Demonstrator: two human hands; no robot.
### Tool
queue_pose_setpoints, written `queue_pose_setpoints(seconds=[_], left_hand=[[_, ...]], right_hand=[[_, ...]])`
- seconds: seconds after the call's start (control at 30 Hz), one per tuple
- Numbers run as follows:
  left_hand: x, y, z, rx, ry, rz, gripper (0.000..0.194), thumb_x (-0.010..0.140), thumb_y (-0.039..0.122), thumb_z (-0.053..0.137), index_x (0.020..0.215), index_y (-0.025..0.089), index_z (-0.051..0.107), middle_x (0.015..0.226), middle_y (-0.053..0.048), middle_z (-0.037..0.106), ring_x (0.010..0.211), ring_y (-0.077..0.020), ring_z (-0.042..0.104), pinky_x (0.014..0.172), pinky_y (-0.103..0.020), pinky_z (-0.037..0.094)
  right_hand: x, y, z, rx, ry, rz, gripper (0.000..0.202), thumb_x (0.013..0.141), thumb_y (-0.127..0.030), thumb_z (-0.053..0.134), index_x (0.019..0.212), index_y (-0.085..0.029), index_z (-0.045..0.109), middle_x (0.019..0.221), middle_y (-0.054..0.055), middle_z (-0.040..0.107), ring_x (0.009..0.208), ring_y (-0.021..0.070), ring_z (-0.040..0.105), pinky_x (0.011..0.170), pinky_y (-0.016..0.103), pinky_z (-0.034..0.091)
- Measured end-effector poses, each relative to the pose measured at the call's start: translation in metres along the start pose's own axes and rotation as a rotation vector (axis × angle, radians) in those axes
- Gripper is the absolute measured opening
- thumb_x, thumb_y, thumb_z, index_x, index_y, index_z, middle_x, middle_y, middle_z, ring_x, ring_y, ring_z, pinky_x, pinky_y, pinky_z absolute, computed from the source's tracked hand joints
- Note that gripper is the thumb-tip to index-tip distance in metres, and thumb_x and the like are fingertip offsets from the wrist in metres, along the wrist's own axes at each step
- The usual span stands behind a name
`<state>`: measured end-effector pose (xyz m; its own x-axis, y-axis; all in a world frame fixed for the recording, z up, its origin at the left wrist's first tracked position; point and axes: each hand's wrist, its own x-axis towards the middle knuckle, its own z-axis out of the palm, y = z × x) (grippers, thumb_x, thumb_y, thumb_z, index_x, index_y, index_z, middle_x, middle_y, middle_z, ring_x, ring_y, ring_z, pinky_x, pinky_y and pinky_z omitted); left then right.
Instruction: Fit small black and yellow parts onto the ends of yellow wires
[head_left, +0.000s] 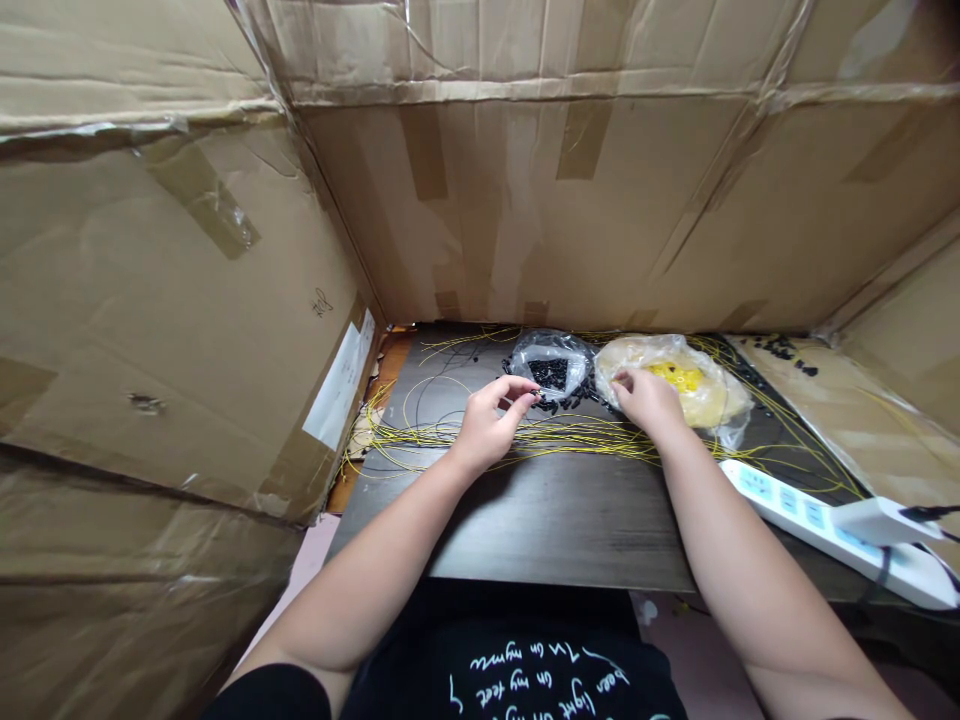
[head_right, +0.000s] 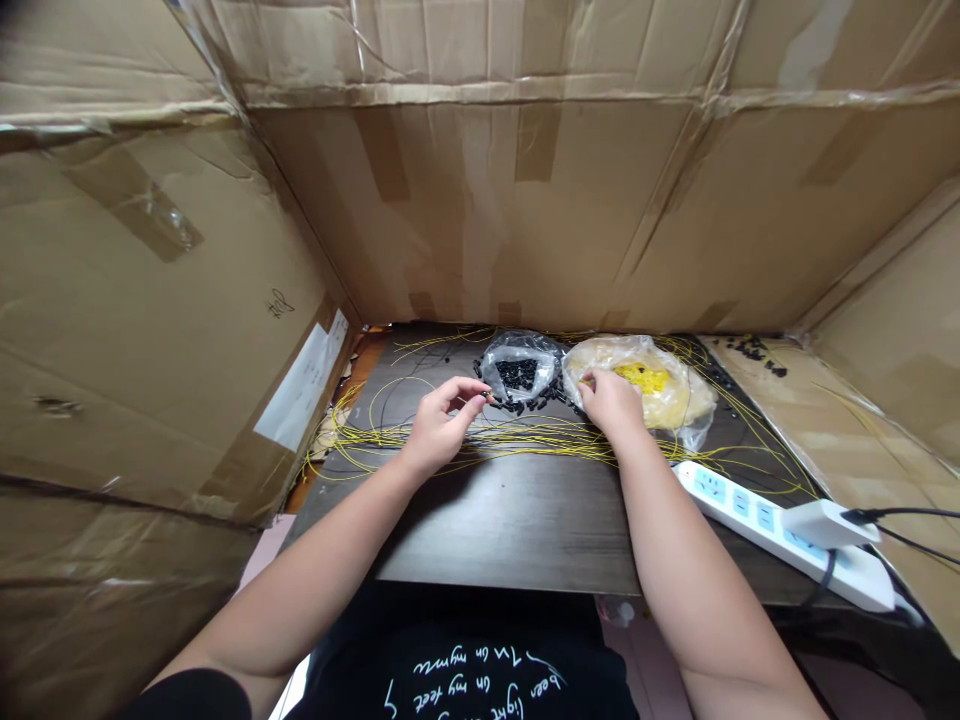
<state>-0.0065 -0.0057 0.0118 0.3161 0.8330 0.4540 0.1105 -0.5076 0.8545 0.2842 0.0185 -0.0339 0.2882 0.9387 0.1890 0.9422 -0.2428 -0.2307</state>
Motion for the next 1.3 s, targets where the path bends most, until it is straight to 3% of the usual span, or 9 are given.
queue_pose_setpoints(seconds=[0.13, 0.43, 0.7, 0.9, 1.0, 1.1, 1.2, 1.3], left_hand=[[0.000, -0.001, 0.001, -0.023, -0.004, 0.020, 0.019, 0.094, 0.034, 0.056, 0.102, 0.018, 0.061, 0.093, -0.006, 0.070, 0.080, -0.0139, 0.065, 0.071, -0.025, 0.049], [-0.002, -0.007, 0.003, -0.012, -0.008, 0.020, 0.016, 0.096, 0.032, 0.050, 0.105, 0.019, 0.053, 0.095, -0.006, 0.066, 0.084, -0.0138, 0.062, 0.073, -0.024, 0.048], [-0.002, -0.003, 0.003, -0.053, -0.048, -0.012, 0.024, 0.095, 0.037, 0.053, 0.107, 0.017, 0.061, 0.093, -0.007, 0.071, 0.076, -0.0134, 0.062, 0.069, -0.025, 0.047], [0.000, -0.004, 0.003, -0.201, -0.049, -0.071, 0.028, 0.092, 0.039, 0.059, 0.106, 0.015, 0.066, 0.093, -0.009, 0.074, 0.080, -0.0149, 0.066, 0.066, -0.024, 0.048], [0.000, -0.004, 0.004, -0.266, -0.046, -0.080, 0.027, 0.091, 0.037, 0.062, 0.105, 0.014, 0.067, 0.093, -0.010, 0.075, 0.084, -0.0162, 0.068, 0.069, -0.025, 0.050], [0.000, -0.003, 0.004, -0.299, -0.042, -0.061, 0.025, 0.090, 0.034, 0.064, 0.105, 0.014, 0.068, 0.095, -0.010, 0.075, 0.091, -0.0182, 0.070, 0.079, -0.028, 0.052], [-0.001, 0.000, 0.003, -0.259, -0.023, -0.023, 0.024, 0.090, 0.033, 0.064, 0.105, 0.015, 0.070, 0.100, -0.010, 0.075, 0.094, -0.0189, 0.071, 0.085, -0.031, 0.053], [-0.002, 0.005, 0.002, -0.094, 0.008, 0.046, 0.021, 0.090, 0.031, 0.064, 0.104, 0.018, 0.073, 0.100, -0.009, 0.075, 0.092, -0.0180, 0.070, 0.084, -0.031, 0.054]], right_hand=[[0.000, 0.000, 0.003, -0.030, -0.002, -0.012, 0.037, 0.089, -0.038, 0.053, 0.115, -0.020, 0.071, 0.109, 0.011, 0.072, 0.099, 0.0263, 0.065, 0.081, 0.033, 0.045], [0.009, 0.002, 0.007, -0.049, 0.019, 0.051, 0.031, 0.091, -0.031, 0.049, 0.107, -0.025, 0.075, 0.110, 0.012, 0.070, 0.101, 0.0273, 0.064, 0.081, 0.034, 0.044], [0.015, 0.010, 0.007, -0.088, -0.019, 0.005, 0.028, 0.088, -0.026, 0.055, 0.107, -0.022, 0.074, 0.110, 0.011, 0.070, 0.100, 0.0253, 0.064, 0.080, 0.032, 0.043], [0.011, 0.008, 0.006, -0.125, 0.011, 0.032, 0.022, 0.088, -0.027, 0.056, 0.096, -0.018, 0.074, 0.103, 0.013, 0.069, 0.096, 0.0256, 0.063, 0.078, 0.033, 0.042], [0.008, 0.010, -0.001, -0.093, 0.098, 0.052, 0.022, 0.088, -0.031, 0.058, 0.091, -0.016, 0.074, 0.098, 0.015, 0.069, 0.092, 0.0264, 0.062, 0.079, 0.035, 0.042], [0.004, 0.001, -0.019, 0.095, 0.315, -0.019, 0.020, 0.088, -0.028, 0.057, 0.093, -0.013, 0.070, 0.092, 0.013, 0.070, 0.085, 0.0246, 0.062, 0.079, 0.037, 0.044], [-0.011, -0.029, -0.043, 0.407, 0.533, -0.232, 0.019, 0.090, -0.027, 0.056, 0.100, -0.015, 0.068, 0.094, 0.009, 0.069, 0.080, 0.0205, 0.062, 0.081, 0.036, 0.048], [-0.040, -0.067, -0.057, 0.668, 0.572, -0.423, 0.022, 0.094, -0.026, 0.053, 0.111, -0.019, 0.066, 0.101, 0.008, 0.069, 0.086, 0.0194, 0.064, 0.082, 0.035, 0.051]])
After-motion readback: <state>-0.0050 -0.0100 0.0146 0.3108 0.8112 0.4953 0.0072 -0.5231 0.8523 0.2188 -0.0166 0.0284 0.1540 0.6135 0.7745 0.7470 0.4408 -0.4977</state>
